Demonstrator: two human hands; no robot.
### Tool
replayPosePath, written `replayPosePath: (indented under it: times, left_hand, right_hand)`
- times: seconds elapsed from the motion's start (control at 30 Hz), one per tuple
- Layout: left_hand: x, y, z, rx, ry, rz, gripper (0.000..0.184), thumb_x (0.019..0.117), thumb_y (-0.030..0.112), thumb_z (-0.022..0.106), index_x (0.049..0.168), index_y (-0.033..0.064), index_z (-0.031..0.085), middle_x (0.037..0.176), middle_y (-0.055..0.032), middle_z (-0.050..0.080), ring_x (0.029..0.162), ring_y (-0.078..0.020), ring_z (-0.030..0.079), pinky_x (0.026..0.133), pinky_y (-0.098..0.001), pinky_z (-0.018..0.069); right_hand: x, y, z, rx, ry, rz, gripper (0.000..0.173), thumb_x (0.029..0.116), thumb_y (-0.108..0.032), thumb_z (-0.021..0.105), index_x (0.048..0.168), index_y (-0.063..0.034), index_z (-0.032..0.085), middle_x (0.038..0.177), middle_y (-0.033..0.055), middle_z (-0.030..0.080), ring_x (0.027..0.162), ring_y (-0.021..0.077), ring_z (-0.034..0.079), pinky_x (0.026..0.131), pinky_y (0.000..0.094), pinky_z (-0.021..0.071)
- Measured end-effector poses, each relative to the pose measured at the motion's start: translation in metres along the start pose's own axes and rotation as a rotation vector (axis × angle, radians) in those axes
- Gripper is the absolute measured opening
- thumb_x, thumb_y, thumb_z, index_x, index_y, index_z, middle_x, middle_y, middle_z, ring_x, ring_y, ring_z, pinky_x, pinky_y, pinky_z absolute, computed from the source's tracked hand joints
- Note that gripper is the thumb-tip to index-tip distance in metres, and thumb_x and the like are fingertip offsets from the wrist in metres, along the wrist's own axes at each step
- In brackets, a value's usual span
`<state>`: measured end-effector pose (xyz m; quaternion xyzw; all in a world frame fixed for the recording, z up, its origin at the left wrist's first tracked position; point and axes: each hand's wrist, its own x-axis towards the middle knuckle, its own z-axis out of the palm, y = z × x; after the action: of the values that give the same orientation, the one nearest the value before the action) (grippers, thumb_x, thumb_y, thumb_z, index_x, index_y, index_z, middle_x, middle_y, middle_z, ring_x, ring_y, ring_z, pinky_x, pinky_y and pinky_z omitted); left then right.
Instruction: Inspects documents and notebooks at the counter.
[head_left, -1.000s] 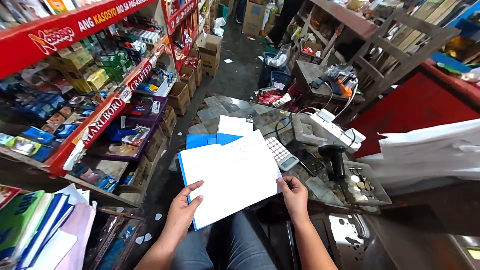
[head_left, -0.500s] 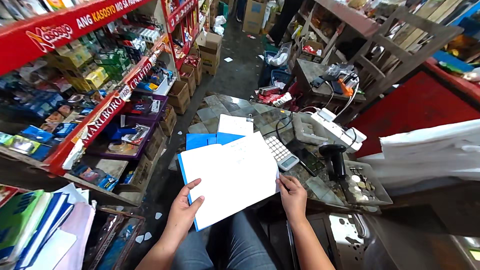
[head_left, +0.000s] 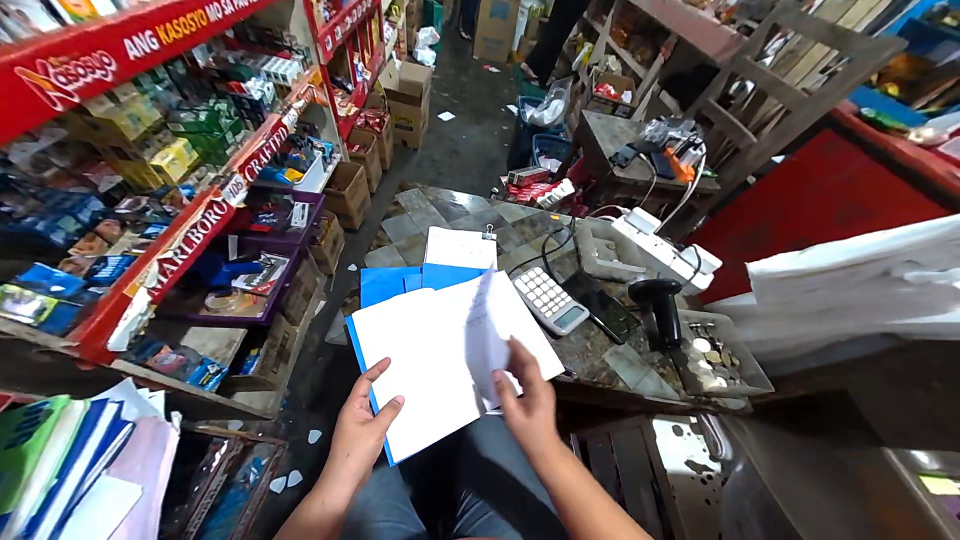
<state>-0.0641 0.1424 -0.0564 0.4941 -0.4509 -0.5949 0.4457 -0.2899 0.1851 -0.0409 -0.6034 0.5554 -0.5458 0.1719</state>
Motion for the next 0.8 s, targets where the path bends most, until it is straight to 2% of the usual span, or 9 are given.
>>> replayPosePath:
  times: [0.1, 0.2, 0.3, 0.4, 0.53, 0.6, 0.63, 0.73, 0.8]
  left_hand:
    - [0.001, -0.002, -0.002, 0.030, -0.018, 0.019, 0.055, 0.0910, -0.004, 0.060, 0.145, 0.0011, 0.048, 0.150, -0.0105, 0.051, 0.121, -0.0116, 0.061, 0.093, -0.0254, 0.0557]
    - [0.001, -0.002, -0.004, 0.004, -0.018, 0.038, 0.057, 0.0892, -0.007, 0.063, 0.144, -0.0018, 0.048, 0.144, -0.0128, 0.056, 0.113, -0.0113, 0.067, 0.089, -0.0252, 0.0590]
    - [0.001, -0.001, -0.005, -0.005, -0.014, 0.013, 0.055, 0.0903, -0.009, 0.061, 0.144, -0.0015, 0.049, 0.143, -0.0126, 0.057, 0.110, -0.0124, 0.068, 0.087, -0.0255, 0.0599]
    - [0.001, -0.003, -0.005, 0.034, -0.021, 0.020, 0.056, 0.0899, -0.005, 0.063, 0.144, 0.0000, 0.049, 0.147, -0.0117, 0.053, 0.118, -0.0115, 0.064, 0.092, -0.0246, 0.0565]
    - [0.002, -0.002, -0.005, 0.032, -0.001, 0.056, 0.068, 0.0861, -0.004, 0.069, 0.149, 0.0016, 0.044, 0.150, -0.0128, 0.050, 0.122, -0.0118, 0.062, 0.094, -0.0253, 0.0565]
    - [0.004, -0.003, -0.006, 0.009, 0.008, 0.069, 0.081, 0.0840, -0.003, 0.072, 0.155, 0.0029, 0.034, 0.153, -0.0140, 0.047, 0.125, -0.0127, 0.061, 0.095, -0.0256, 0.0563]
    - [0.005, -0.003, -0.006, -0.006, 0.013, 0.075, 0.088, 0.0826, -0.002, 0.073, 0.158, 0.0036, 0.028, 0.152, -0.0151, 0.047, 0.125, -0.0135, 0.061, 0.095, -0.0263, 0.0568]
    - [0.004, -0.003, -0.003, -0.070, 0.029, 0.056, 0.099, 0.0815, -0.005, 0.075, 0.161, 0.0049, 0.017, 0.148, -0.0175, 0.050, 0.122, -0.0165, 0.064, 0.093, -0.0293, 0.0595]
    - [0.004, -0.002, 0.002, -0.079, 0.029, 0.046, 0.099, 0.0815, -0.004, 0.076, 0.161, 0.0033, 0.017, 0.150, -0.0180, 0.048, 0.122, -0.0168, 0.063, 0.095, -0.0310, 0.0590]
  right_hand:
    - [-0.014, -0.011, 0.030, -0.208, -0.135, -0.309, 0.034, 0.0993, -0.004, 0.046, 0.124, 0.0034, 0.069, 0.129, 0.0186, 0.069, 0.125, 0.0296, 0.065, 0.108, 0.0434, 0.0501]
    - [-0.028, -0.012, 0.050, -0.309, -0.222, -0.472, 0.032, 0.0978, -0.004, 0.050, 0.119, -0.0067, 0.073, 0.128, 0.0124, 0.071, 0.124, 0.0304, 0.065, 0.107, 0.0463, 0.0493]
    - [-0.034, -0.009, 0.055, -0.371, -0.288, -0.467, 0.029, 0.0984, -0.015, 0.057, 0.123, -0.0109, 0.073, 0.132, 0.0126, 0.069, 0.127, 0.0338, 0.062, 0.107, 0.0510, 0.0481]
    - [-0.031, -0.009, 0.049, -0.529, -0.249, -0.383, 0.035, 0.0981, -0.032, 0.062, 0.129, -0.0187, 0.070, 0.140, 0.0120, 0.064, 0.135, 0.0423, 0.053, 0.108, 0.0691, 0.0375]
    - [-0.002, -0.004, 0.028, -0.674, -0.030, -0.249, 0.042, 0.0918, -0.013, 0.061, 0.133, -0.0101, 0.068, 0.140, 0.0236, 0.061, 0.131, 0.0578, 0.050, 0.101, 0.0817, 0.0332]
    - [0.009, 0.001, 0.017, -0.750, 0.104, -0.258, 0.047, 0.0879, -0.006, 0.058, 0.134, -0.0081, 0.065, 0.140, 0.0291, 0.059, 0.132, 0.0620, 0.046, 0.101, 0.0821, 0.0310]
    - [0.010, 0.004, 0.015, -0.776, 0.147, -0.297, 0.045, 0.0908, -0.008, 0.056, 0.135, -0.0120, 0.064, 0.140, 0.0274, 0.058, 0.135, 0.0597, 0.045, 0.104, 0.0798, 0.0289]
    - [-0.010, -0.005, 0.023, -0.674, -0.008, -0.409, 0.039, 0.1039, -0.043, 0.051, 0.133, -0.0208, 0.064, 0.136, 0.0142, 0.065, 0.138, 0.0448, 0.048, 0.112, 0.0744, 0.0238]
    - [-0.026, -0.014, 0.037, -0.647, -0.192, -0.417, 0.055, 0.0997, -0.066, 0.044, 0.129, -0.0259, 0.066, 0.136, 0.0057, 0.066, 0.140, 0.0380, 0.049, 0.111, 0.0767, 0.0224]
